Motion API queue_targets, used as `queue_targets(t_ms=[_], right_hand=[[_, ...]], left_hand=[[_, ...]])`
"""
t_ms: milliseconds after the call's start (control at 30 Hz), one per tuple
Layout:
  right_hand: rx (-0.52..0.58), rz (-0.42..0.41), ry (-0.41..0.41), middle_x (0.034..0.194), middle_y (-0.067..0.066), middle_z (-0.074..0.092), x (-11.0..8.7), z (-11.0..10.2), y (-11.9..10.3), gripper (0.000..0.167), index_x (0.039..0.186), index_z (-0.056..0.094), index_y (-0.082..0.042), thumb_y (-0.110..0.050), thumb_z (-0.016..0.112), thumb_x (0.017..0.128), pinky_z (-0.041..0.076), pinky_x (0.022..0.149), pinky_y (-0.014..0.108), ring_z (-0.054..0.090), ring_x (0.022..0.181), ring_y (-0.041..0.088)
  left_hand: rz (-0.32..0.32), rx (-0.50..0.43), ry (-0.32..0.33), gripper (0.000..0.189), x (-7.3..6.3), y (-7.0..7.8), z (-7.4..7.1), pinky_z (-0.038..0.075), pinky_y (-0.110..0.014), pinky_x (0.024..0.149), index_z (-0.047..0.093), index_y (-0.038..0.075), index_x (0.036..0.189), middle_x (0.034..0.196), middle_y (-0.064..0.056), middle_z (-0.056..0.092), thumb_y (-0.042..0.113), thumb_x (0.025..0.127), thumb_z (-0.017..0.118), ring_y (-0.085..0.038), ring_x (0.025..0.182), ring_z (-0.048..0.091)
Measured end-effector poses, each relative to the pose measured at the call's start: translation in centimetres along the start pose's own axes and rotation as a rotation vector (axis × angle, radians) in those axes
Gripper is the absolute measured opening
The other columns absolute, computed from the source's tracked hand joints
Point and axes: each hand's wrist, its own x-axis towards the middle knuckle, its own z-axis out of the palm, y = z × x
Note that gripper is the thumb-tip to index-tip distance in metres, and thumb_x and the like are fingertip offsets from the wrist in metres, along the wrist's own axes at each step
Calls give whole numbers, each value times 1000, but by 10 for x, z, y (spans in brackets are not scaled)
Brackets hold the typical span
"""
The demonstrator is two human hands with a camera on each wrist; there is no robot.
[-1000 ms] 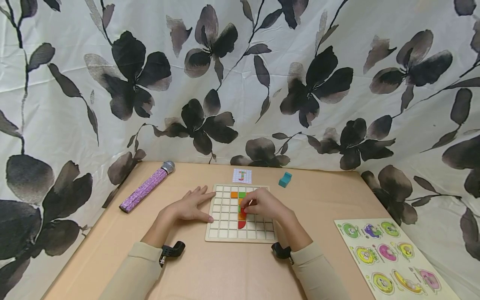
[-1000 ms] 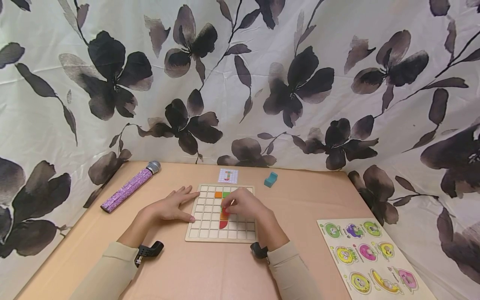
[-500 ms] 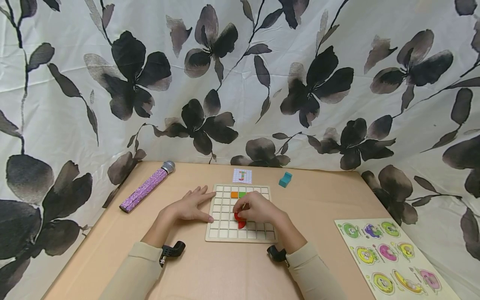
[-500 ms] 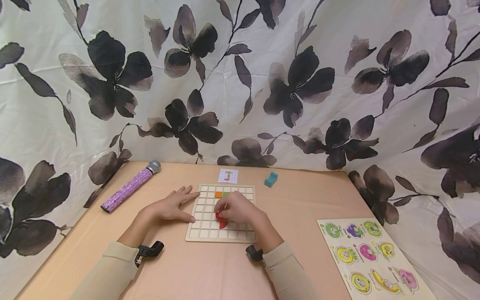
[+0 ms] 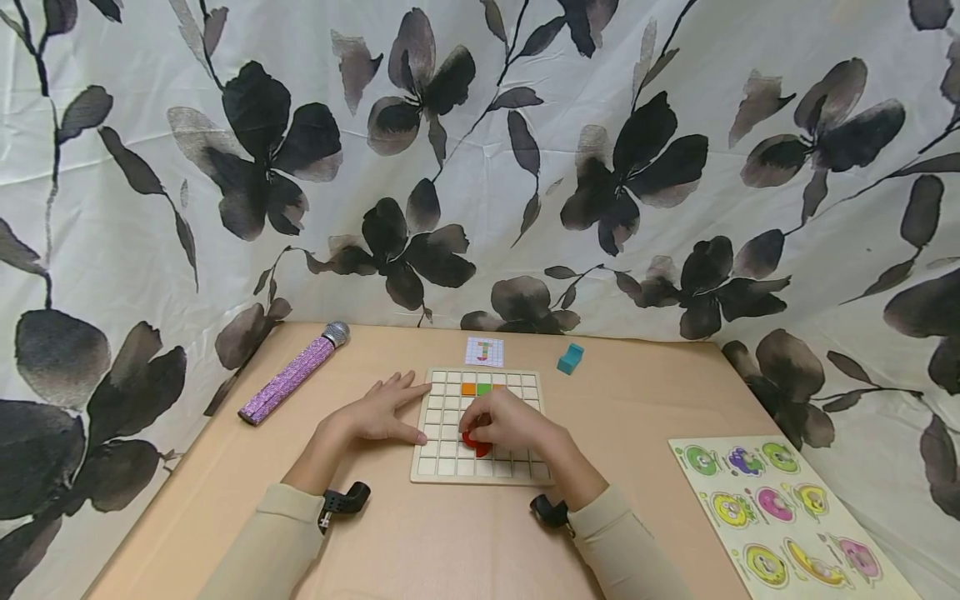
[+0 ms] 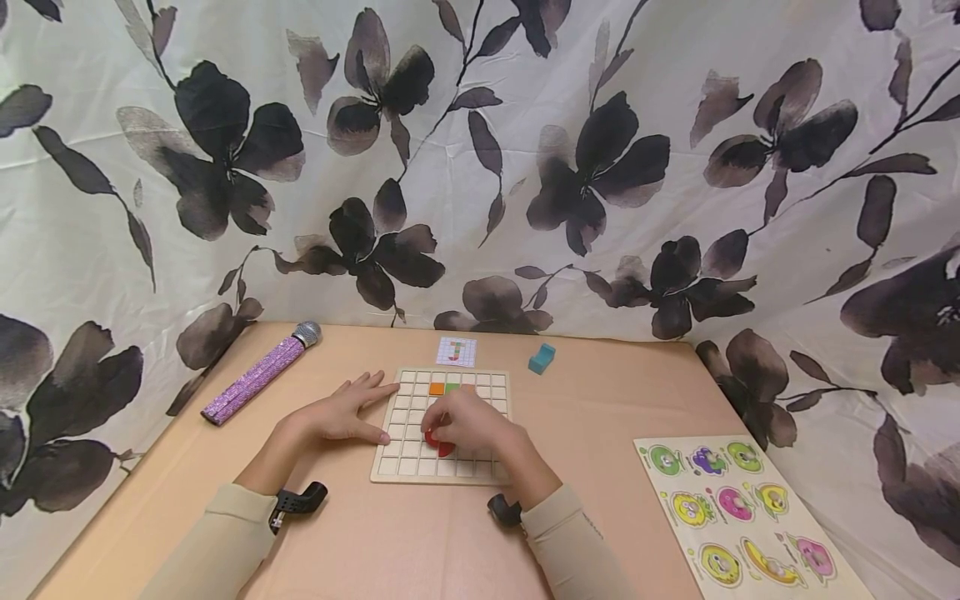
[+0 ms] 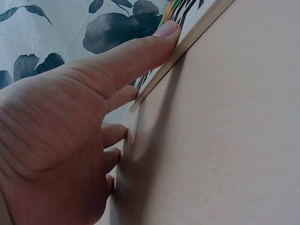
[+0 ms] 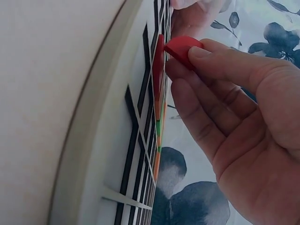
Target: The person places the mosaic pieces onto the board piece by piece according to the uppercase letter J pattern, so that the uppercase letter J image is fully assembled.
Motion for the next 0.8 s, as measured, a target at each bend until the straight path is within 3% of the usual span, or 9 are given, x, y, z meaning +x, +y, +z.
queue_targets(t_ms=[367,800], right_hand=[[2,58,-27,97,-4,76,-1,3,-5,15,104,82,-14,-6,76,94,58,77,19,64,85,7],[-17,46,-54,96,-4,77,1,5,-1,14,100,83,-17,-7,77,93,57,77,20,63,85,7]], left_hand=[[4,2,2,98,0,1,0,3,-68,128,39,16,162,171,-29,13,55,83,82,-51,159,6],[0,2,2,98,-1,3,-1,2,-68,128,39,15,162,171,-29,13,54,83,82,-51,159,6]])
